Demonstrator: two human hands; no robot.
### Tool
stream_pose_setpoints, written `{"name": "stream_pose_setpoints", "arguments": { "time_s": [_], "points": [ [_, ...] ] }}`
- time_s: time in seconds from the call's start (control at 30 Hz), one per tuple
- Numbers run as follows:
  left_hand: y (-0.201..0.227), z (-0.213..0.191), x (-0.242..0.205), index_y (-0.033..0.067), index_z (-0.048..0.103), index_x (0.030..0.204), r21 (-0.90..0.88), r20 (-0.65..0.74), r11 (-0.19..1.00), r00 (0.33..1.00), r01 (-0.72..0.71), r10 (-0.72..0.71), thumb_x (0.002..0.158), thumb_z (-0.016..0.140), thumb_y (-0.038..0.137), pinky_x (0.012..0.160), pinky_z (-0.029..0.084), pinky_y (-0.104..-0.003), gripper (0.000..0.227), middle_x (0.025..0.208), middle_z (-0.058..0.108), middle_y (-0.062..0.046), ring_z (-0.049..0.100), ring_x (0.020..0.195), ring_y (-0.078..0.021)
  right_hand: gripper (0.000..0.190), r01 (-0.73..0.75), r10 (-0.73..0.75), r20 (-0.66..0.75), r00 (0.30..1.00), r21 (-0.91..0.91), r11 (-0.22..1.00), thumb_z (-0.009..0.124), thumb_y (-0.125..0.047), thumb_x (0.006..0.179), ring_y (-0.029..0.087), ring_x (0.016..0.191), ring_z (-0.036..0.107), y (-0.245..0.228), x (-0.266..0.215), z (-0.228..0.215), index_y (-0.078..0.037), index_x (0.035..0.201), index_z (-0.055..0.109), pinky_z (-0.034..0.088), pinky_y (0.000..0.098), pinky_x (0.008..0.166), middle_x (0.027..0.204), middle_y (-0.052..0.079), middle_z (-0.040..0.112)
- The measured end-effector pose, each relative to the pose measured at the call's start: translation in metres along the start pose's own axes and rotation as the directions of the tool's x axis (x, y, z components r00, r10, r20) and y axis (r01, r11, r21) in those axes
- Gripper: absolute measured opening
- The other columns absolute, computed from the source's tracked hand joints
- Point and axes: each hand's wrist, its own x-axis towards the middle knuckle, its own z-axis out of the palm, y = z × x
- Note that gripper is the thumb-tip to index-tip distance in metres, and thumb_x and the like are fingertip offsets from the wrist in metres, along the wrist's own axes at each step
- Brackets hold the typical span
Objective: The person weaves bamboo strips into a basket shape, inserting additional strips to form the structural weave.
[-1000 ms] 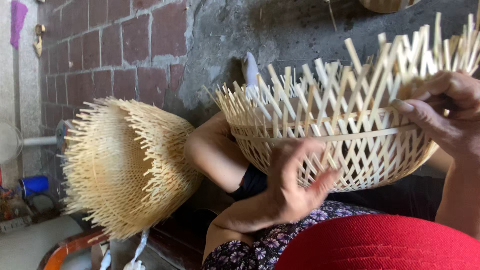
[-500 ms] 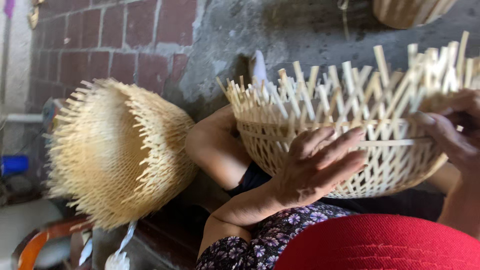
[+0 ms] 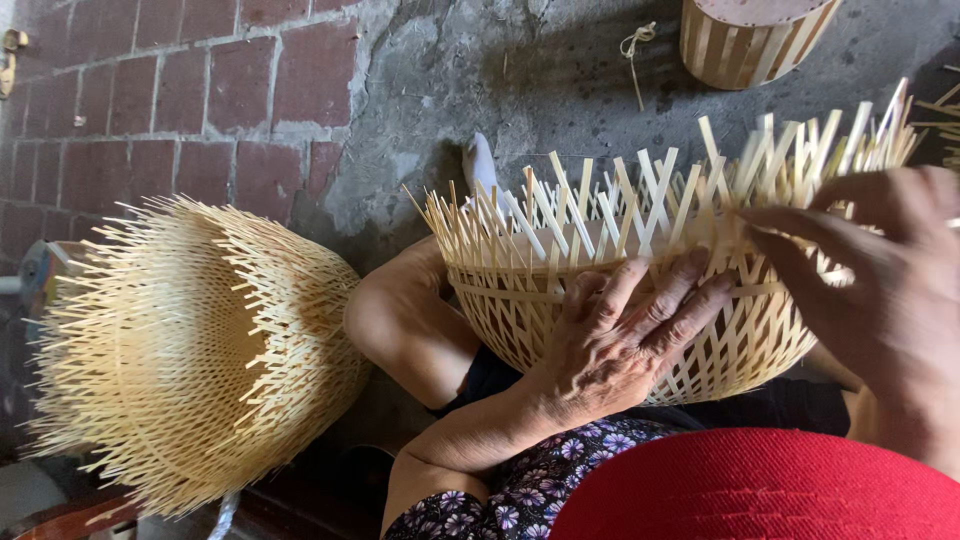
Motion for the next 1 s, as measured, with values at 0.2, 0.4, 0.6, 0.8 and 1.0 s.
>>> {"name": "stream_pose_setpoints", "arguments": {
  "time_s": [0.2, 0.4, 0.6, 0.8, 1.0],
  "points": [
    [0.004, -0.019, 0.005, 0.0269, 0.038, 0.167, 0.101, 0.033, 0.995, 0.999, 0.006, -0.009, 0.116, 0.056, 0.034, 0.124, 0.037, -0.045, 0.055, 0.175, 0.024, -0.002, 0.019, 0.156, -0.0314, 0.024, -0.067, 0.053, 0.171, 0.984, 0.078, 0.995, 0.073, -0.022, 0.095, 0.019, 0.086, 0.059, -0.010, 0.034, 0.001, -0.008, 0.115, 0.077, 0.047, 0.0370, 0.085, 0.095, 0.007, 0.069],
    [0.000, -0.021, 0.007, 0.0213, 0.039, 0.164, 0.011, -0.006, 1.000, 1.000, -0.007, 0.007, 0.115, 0.052, 0.031, 0.121, 0.036, -0.046, 0.051, 0.172, 0.023, -0.006, 0.024, 0.152, -0.0313, 0.014, -0.109, 0.068, 0.264, 0.962, 0.147, 0.983, 0.072, -0.020, 0.102, 0.015, 0.079, 0.064, 0.008, 0.024, 0.011, -0.013, 0.112, 0.078, 0.051, 0.0365, 0.082, 0.096, 0.006, 0.072],
    [-0.003, -0.007, 0.000, 0.0168, 0.033, 0.165, -0.038, -0.026, 0.999, 0.999, -0.035, 0.034, 0.121, 0.047, 0.029, 0.124, 0.036, -0.048, 0.047, 0.174, 0.017, -0.011, 0.019, 0.154, -0.0322, 0.009, -0.440, 0.261, 0.400, 0.879, 0.890, 0.118, 0.071, -0.007, 0.095, 0.015, 0.096, 0.072, 0.023, 0.013, 0.016, -0.011, 0.104, 0.071, 0.060, 0.0315, 0.087, 0.098, 0.006, 0.073],
    [-0.002, -0.002, 0.000, 0.0209, 0.032, 0.166, 0.016, -0.010, 0.999, 1.000, -0.029, 0.029, 0.118, 0.046, 0.035, 0.121, 0.036, -0.047, 0.051, 0.175, 0.018, -0.009, 0.010, 0.161, -0.0336, 0.050, -0.317, 0.287, 0.133, 0.949, 0.384, 0.867, 0.086, -0.020, 0.080, 0.021, 0.085, 0.058, 0.000, 0.020, 0.013, -0.004, 0.124, 0.066, 0.053, 0.0359, 0.078, 0.098, 0.010, 0.062],
    [0.000, -0.009, 0.003, 0.0235, 0.031, 0.166, -0.041, -0.023, 0.999, 1.000, -0.003, 0.002, 0.115, 0.049, 0.033, 0.127, 0.032, -0.049, 0.055, 0.171, 0.016, -0.015, 0.008, 0.158, -0.0353, 0.035, -0.029, 0.062, 0.264, 0.962, -0.127, 0.991, 0.076, -0.044, 0.087, 0.020, 0.088, 0.060, -0.025, 0.044, -0.009, -0.022, 0.114, 0.079, 0.046, 0.0375, 0.082, 0.093, 0.002, 0.069]
  ]
}}
